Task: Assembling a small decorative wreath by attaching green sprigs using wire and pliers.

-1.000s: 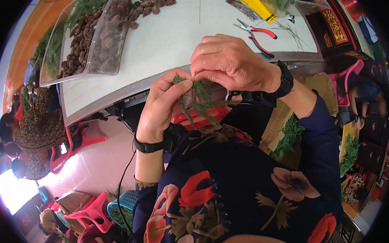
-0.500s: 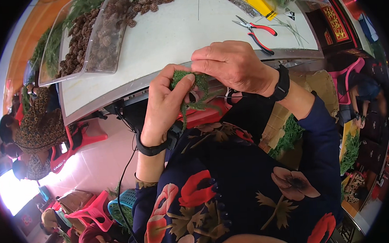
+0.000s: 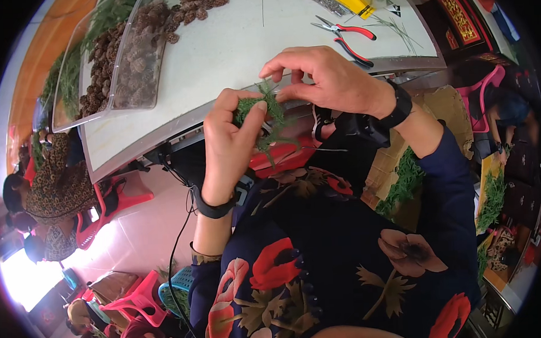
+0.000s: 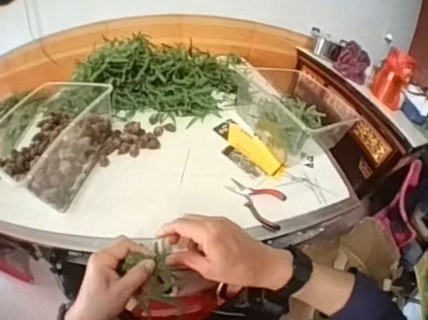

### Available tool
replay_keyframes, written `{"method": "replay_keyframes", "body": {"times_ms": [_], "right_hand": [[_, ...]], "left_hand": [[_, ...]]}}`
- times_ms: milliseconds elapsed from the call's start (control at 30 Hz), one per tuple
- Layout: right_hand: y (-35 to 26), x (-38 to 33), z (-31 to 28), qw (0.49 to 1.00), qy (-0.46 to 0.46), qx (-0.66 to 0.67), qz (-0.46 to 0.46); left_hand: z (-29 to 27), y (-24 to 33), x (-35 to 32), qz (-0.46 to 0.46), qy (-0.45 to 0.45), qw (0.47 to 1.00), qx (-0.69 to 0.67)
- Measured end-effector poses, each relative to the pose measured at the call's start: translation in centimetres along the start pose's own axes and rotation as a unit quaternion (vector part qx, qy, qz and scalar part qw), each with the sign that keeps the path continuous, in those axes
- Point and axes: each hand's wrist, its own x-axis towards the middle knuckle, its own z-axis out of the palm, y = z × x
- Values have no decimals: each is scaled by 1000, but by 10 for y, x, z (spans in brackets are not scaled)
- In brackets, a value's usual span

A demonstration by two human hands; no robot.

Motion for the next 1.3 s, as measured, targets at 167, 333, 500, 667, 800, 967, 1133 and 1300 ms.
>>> {"method": "replay_keyframes", "body": {"times_ms": [167, 333, 500, 667, 800, 967, 1133, 1300], "right_hand": [[3, 5, 0, 996, 21, -1, -84], [2, 11, -6, 987, -26, -28, -154], [-2, 16, -7, 976, -48, -73, -201], [-11, 9, -2, 977, -44, -122, -170], [-13, 2, 11, 997, -49, -63, -17], [-15, -1, 10, 973, -85, 111, 186], [10, -10, -14, 982, -41, 38, 180], [84, -52, -62, 885, 56, -416, 200]], "left_hand": [[-9, 4, 1, -216, -65, 928, -296], [-15, -1, 5, -252, -122, 882, -378], [-14, -5, -1, -257, -122, 867, -409], [-2, 5, -5, -151, -47, 965, -210], [3, 8, -8, 69, 46, 993, 78], [10, 8, -10, 130, 89, 978, 140], [3, -24, -4, 91, 113, 989, 41], [-10, -8, 0, -209, 82, 918, -328]]}}
